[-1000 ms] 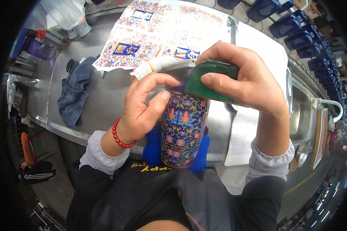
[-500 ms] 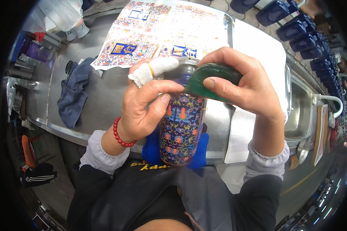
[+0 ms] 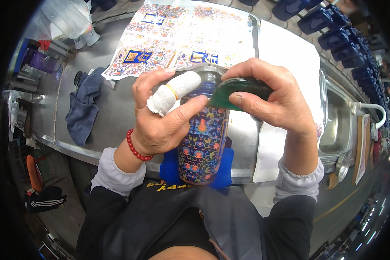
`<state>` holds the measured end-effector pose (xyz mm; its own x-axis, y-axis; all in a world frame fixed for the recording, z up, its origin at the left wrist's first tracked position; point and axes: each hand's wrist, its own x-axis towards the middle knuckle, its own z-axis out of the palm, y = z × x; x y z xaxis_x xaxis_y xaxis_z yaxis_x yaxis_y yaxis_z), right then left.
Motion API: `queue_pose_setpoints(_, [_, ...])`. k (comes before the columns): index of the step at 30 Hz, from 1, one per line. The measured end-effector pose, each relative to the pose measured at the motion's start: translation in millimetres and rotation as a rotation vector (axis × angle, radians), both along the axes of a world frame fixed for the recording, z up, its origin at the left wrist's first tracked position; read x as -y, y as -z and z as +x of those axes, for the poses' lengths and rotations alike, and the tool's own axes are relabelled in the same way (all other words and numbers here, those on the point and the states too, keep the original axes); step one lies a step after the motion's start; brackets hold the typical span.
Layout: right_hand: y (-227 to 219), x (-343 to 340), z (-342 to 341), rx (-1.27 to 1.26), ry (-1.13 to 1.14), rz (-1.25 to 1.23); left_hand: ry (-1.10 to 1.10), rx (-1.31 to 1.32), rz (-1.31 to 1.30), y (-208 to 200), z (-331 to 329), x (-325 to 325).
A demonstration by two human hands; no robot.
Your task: The person applies decorative stickers to a blue cylindrical bottle. They peel stickers from a sheet, position them on the bottle, and smooth them with a green squeegee tool. The person rotates the bottle to apply multiple stickers and uses a white cloth to wipe the surface.
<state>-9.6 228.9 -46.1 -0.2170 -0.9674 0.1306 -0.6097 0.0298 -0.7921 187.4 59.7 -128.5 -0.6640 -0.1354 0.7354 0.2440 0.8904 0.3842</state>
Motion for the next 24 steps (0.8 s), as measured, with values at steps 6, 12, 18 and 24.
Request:
queue_pose_setpoints(6, [-4.4,-3.9,3.6,0.02,0.037,-0.029,-0.016,-0.003,-0.109,0.1,1.8,2.1])
queue_pose_setpoints(12, [-5.9,0.1,2.8,-0.111,-0.07,-0.139,0.007,0.025,-0.026,2.3,1.3,2.2])
queue_pose_setpoints(18, [-8.1,2.2,4.1,-0.136,-0.099,-0.166,0.023,0.009,0.0,2.9,0.8,2.4])
queue_pose_setpoints(24, [-10.2,3.9,6.3,-0.168,-0.107,-0.154,0.027,0.01,-0.006,2.2,0.8,2.0])
